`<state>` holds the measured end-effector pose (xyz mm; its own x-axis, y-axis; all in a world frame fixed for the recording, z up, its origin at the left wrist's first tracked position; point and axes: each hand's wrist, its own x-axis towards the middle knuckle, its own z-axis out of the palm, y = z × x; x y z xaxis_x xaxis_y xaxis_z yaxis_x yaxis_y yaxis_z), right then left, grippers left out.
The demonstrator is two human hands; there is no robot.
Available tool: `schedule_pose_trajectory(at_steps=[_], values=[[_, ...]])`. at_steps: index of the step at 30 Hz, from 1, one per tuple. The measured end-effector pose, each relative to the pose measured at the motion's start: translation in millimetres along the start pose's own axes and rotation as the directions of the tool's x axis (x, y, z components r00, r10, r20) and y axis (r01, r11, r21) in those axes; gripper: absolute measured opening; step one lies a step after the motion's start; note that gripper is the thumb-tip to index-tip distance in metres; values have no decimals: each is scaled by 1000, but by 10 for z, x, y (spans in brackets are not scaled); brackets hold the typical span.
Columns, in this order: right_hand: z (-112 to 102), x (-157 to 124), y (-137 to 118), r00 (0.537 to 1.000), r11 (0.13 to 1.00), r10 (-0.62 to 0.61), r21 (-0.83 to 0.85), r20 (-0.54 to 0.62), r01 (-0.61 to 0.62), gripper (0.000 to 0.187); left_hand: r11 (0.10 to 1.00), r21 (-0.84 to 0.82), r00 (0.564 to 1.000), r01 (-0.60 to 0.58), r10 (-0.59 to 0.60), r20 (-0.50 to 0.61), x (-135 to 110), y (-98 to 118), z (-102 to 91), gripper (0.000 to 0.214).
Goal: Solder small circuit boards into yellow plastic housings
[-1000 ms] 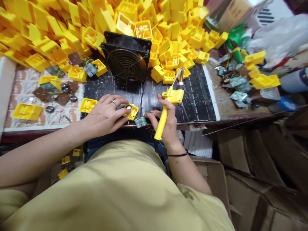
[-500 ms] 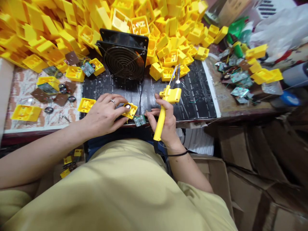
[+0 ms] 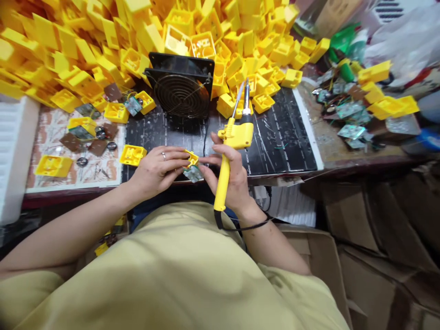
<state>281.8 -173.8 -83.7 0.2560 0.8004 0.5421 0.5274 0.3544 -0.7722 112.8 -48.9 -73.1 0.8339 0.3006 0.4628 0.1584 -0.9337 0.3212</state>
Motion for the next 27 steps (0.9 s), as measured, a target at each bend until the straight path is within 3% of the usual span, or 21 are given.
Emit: schedule_pose_trajectory(at_steps=[5,8,11,13,15,17,19,21,23,25,27], values=[[53,-19,46,984,993,-72,-81,165,86,61,1000,9,999,9,-8,-45,-36,-4,-20,20],[127,-46,75,980,979,-106,-157,166,132,63,998,57,996,-26,31,-88,-31,27,-12,17],[214,-54,100,984,967,-126,-205,127,151,59,1000,-7,993,-28,27,-118,-25,38,7,15],[264,-49,108,985,963,-140,-215,104,160,56,993,-114,989,19,-35,-141,-29,39,22,15],[295,-42,112,984,961,-154,-215,93,171,53,958,-256,970,130,-176,-165,-35,46,41,18],[301,-35,115,982,959,-163,-219,91,180,51,844,-459,911,279,-384,-152,-30,63,70,21],[287,-31,119,982,957,-162,-226,94,179,52,637,-669,824,382,-563,-65,0,80,99,28],[268,-29,124,983,958,-152,-231,98,171,55,409,-818,738,404,-674,28,54,83,106,36],[262,-32,128,985,961,-142,-227,97,161,58,245,-898,667,365,-742,69,116,67,62,42],[269,-39,126,986,964,-135,-219,94,152,60,168,-925,620,340,-780,86,155,45,-46,45],[273,-46,110,988,965,-134,-217,81,148,61,182,-902,617,392,-779,111,142,34,-207,45]])
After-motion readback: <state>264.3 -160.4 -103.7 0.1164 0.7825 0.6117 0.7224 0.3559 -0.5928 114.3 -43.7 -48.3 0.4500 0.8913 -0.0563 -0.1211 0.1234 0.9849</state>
